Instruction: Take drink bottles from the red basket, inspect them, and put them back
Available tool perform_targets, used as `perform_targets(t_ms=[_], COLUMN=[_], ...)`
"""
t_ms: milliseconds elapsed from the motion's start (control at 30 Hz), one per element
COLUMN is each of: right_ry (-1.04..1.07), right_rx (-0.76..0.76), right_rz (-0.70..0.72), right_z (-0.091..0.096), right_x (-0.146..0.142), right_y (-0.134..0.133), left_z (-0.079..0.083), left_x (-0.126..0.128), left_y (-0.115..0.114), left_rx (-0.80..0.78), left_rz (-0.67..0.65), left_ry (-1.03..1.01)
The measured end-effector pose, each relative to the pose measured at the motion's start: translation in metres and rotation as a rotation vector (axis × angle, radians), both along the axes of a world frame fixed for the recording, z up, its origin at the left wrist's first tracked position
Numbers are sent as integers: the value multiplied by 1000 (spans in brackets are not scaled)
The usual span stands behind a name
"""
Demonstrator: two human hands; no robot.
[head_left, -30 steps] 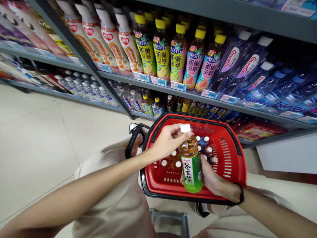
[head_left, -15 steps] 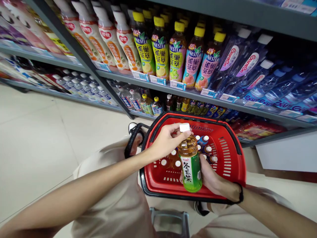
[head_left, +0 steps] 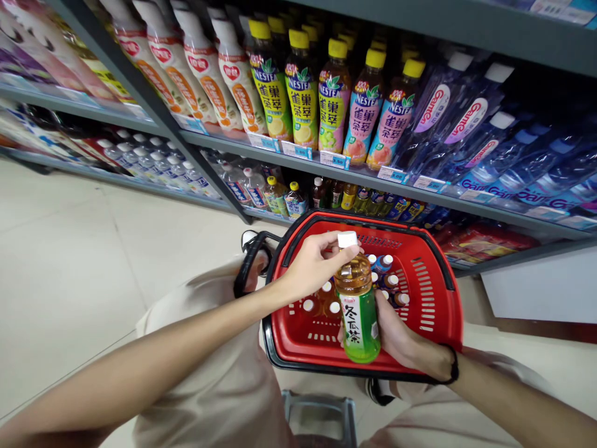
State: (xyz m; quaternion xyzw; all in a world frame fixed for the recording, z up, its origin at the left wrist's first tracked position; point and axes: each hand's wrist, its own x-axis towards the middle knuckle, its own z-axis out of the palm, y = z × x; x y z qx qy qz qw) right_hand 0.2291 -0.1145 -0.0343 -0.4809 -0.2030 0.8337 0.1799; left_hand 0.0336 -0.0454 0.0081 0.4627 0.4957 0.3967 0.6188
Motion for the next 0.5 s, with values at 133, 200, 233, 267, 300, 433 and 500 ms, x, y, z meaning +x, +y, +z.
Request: perform_targets(t_ms=[133,200,233,267,300,433,500], right_ry=[52,68,65,60,55,54,54], right_rx=[-70,-83,-86,-89,-92,-111,-123], right_rz=[28,42,45,43,37,11,7], right_z=[1,2,2,2,1,0,1], right_x=[0,0,0,0,0,0,-1], right_y=[-1,-1,-1,-1,-1,-1,-1], left_z=[0,-1,-1,-1,-2,-1,-1], left_x=[0,0,0,0,0,0,0], left_y=[0,0,0,0,0,0,0], left_rx=[1,-3,-5,-7,-7,-4,-2], left_rz=[0,3,3,4,3,-11,-15], left_ry=[0,-6,-6,-5,-5,-12,-14])
